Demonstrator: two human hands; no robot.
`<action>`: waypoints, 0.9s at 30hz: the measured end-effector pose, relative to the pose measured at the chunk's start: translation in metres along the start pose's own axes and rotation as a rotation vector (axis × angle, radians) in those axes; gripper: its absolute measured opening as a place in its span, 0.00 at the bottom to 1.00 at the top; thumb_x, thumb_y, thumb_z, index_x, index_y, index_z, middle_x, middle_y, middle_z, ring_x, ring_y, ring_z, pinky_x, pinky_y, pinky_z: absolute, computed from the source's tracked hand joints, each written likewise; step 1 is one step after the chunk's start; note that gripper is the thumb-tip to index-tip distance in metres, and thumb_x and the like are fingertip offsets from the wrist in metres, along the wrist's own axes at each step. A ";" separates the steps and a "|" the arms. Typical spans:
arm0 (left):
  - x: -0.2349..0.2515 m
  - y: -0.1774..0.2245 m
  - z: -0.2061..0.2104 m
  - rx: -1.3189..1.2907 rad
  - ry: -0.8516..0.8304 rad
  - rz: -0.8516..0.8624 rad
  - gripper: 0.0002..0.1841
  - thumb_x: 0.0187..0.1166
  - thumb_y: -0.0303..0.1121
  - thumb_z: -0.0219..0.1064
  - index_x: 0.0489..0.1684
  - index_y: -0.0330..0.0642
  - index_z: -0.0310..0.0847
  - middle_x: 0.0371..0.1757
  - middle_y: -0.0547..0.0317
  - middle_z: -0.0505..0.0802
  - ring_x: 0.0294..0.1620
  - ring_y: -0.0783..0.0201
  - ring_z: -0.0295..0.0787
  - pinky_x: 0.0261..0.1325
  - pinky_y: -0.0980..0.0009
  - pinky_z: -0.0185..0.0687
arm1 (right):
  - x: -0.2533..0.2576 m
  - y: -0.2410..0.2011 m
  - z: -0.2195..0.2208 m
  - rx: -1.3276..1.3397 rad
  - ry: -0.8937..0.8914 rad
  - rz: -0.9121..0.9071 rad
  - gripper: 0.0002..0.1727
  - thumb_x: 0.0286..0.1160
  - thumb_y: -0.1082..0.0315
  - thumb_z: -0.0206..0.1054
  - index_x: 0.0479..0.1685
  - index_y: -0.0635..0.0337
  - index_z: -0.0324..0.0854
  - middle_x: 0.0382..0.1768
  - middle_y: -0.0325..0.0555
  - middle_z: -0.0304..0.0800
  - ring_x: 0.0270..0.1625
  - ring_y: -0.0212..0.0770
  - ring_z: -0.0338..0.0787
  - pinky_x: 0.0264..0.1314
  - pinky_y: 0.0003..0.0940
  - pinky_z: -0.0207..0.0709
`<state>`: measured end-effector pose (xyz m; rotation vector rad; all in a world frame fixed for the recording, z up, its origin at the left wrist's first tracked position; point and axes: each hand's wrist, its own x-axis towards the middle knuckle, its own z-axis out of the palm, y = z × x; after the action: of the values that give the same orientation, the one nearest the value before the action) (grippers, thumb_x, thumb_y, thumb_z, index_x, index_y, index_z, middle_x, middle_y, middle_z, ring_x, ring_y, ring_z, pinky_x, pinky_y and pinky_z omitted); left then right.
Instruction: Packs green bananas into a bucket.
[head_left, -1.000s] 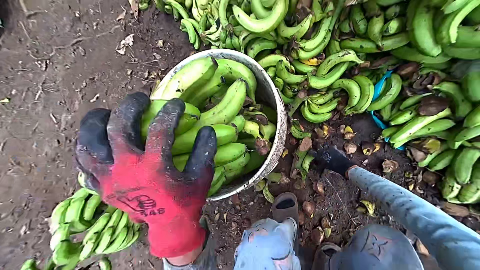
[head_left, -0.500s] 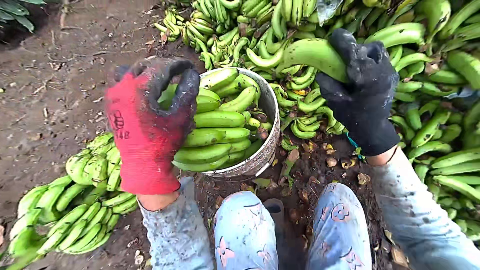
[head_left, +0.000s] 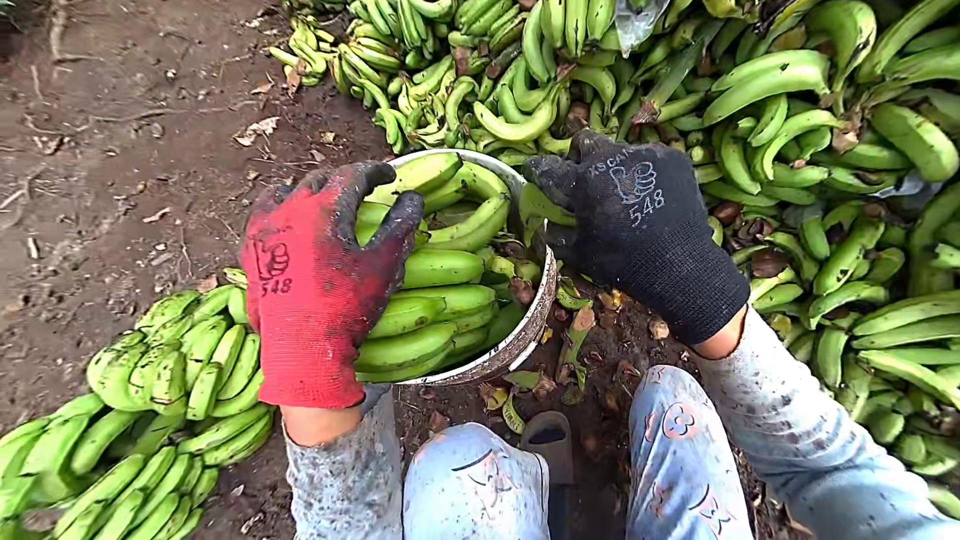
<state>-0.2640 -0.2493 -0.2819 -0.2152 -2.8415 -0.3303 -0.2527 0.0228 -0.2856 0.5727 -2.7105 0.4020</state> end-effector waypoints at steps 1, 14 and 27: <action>0.001 -0.002 -0.001 0.002 0.006 0.007 0.28 0.86 0.64 0.52 0.73 0.61 0.80 0.67 0.53 0.89 0.70 0.45 0.83 0.71 0.32 0.69 | 0.003 -0.004 0.011 0.000 -0.016 0.017 0.26 0.69 0.63 0.74 0.71 0.51 0.84 0.51 0.58 0.86 0.45 0.60 0.89 0.37 0.57 0.79; -0.012 -0.021 0.010 0.046 0.034 -0.033 0.24 0.85 0.64 0.54 0.70 0.69 0.81 0.61 0.59 0.90 0.61 0.52 0.88 0.59 0.37 0.77 | 0.029 0.133 0.105 0.862 0.089 0.232 0.20 0.84 0.61 0.67 0.72 0.56 0.83 0.69 0.46 0.87 0.58 0.39 0.93 0.60 0.37 0.90; -0.013 0.017 -0.010 0.109 0.043 0.044 0.24 0.87 0.61 0.54 0.66 0.59 0.85 0.57 0.53 0.92 0.58 0.47 0.87 0.61 0.38 0.75 | -0.014 0.222 0.235 0.087 -0.385 0.550 0.35 0.69 0.68 0.74 0.78 0.63 0.67 0.57 0.74 0.87 0.60 0.78 0.87 0.54 0.79 0.77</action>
<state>-0.2462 -0.2374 -0.2724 -0.2457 -2.7980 -0.1684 -0.3998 0.1425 -0.5478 -0.1087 -3.2173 0.5972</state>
